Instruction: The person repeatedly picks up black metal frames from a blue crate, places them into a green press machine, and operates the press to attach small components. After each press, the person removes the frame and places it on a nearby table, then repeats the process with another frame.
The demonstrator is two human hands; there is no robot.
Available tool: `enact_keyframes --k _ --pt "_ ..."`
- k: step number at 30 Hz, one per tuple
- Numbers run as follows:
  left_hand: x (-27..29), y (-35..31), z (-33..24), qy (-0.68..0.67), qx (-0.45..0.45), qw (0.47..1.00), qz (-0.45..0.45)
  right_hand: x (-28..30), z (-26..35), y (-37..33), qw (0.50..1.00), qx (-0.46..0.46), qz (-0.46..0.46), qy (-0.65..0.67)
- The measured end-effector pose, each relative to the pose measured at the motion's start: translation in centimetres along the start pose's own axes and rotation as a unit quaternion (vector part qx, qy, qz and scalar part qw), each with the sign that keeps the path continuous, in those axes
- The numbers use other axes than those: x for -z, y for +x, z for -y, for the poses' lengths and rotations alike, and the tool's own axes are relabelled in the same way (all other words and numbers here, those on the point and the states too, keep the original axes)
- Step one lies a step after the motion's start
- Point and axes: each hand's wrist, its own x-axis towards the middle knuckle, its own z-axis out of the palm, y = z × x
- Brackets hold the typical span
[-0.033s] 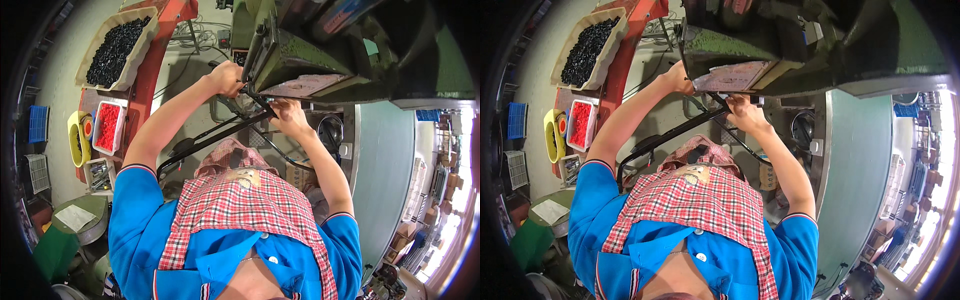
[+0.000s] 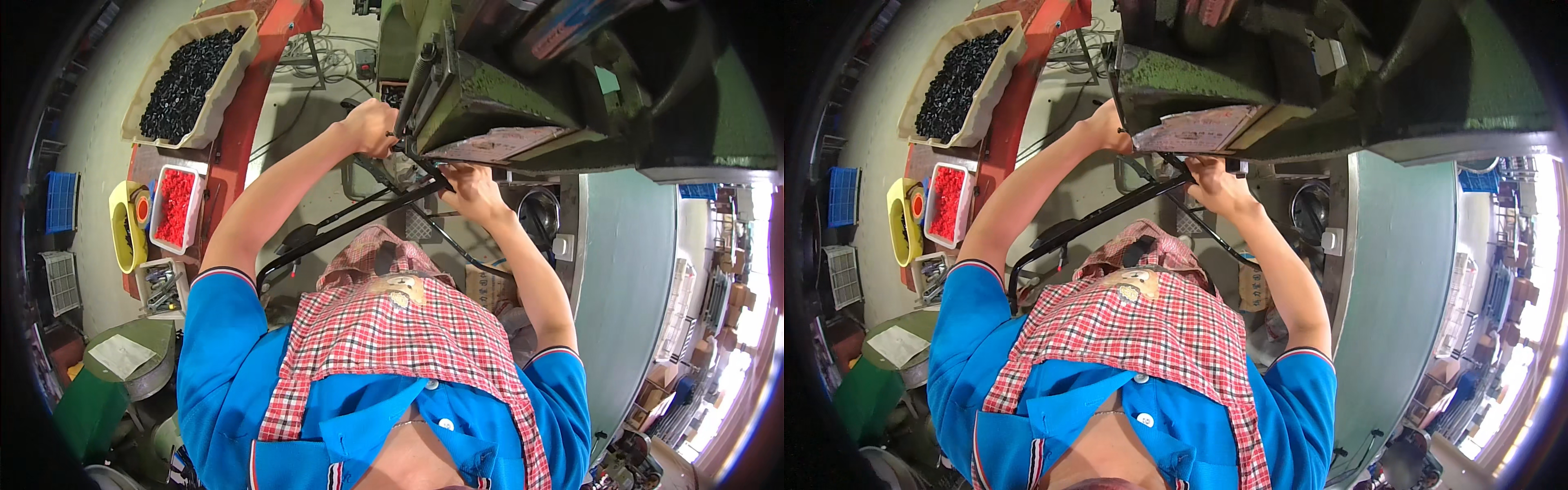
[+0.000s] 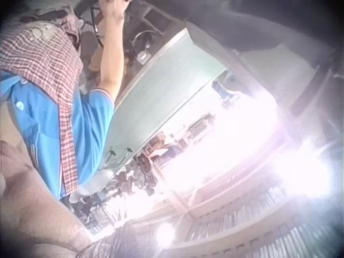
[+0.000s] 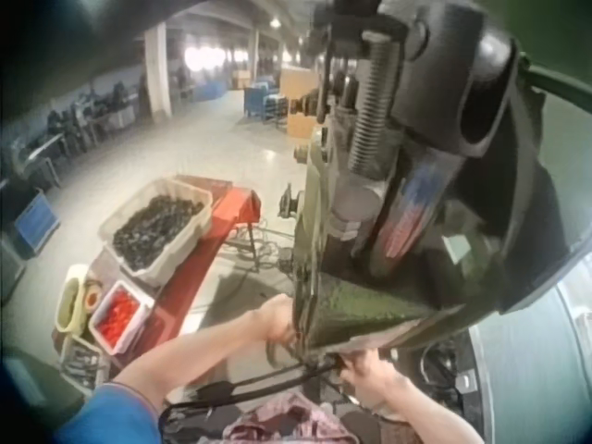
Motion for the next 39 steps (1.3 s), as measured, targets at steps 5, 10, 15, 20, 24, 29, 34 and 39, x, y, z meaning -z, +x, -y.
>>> enact_keyframes --k 5,10,15,20,24,29,34,39 --pt "-8.7 -1.1 4.8 -0.122 0.039 0.991 -0.034 0.1 0.0 0.8 0.999 0.035 0.001 -0.003" --pt "2.1 1.4 -2.7 -0.021 0.086 0.986 0.143 -2.0 -1.5 0.8 0.994 0.082 -0.021 -0.072" --pt "2.4 -0.5 -3.3 -0.011 0.102 0.981 0.166 -5.2 -3.2 0.5 0.997 0.047 0.035 -0.056" --pt "3.1 2.5 2.3 -0.273 0.127 0.935 0.187 -4.8 -3.1 0.8 0.992 0.041 0.097 -0.068" --pt "-2.0 6.1 7.0 -0.114 0.180 0.970 0.114 -1.0 2.0 2.8 0.971 0.064 0.098 -0.208" --pt "-5.9 9.9 7.5 0.033 0.113 0.985 0.127 -3.4 -0.6 1.7 0.977 0.057 0.085 -0.185" --pt "-7.6 9.5 7.8 0.098 0.095 0.984 0.113 -5.1 -2.1 0.7 0.985 0.051 0.076 -0.145" --pt "-8.3 7.9 9.1 0.116 0.134 0.979 0.104 -4.1 -1.6 1.8 0.987 0.039 0.100 -0.121"
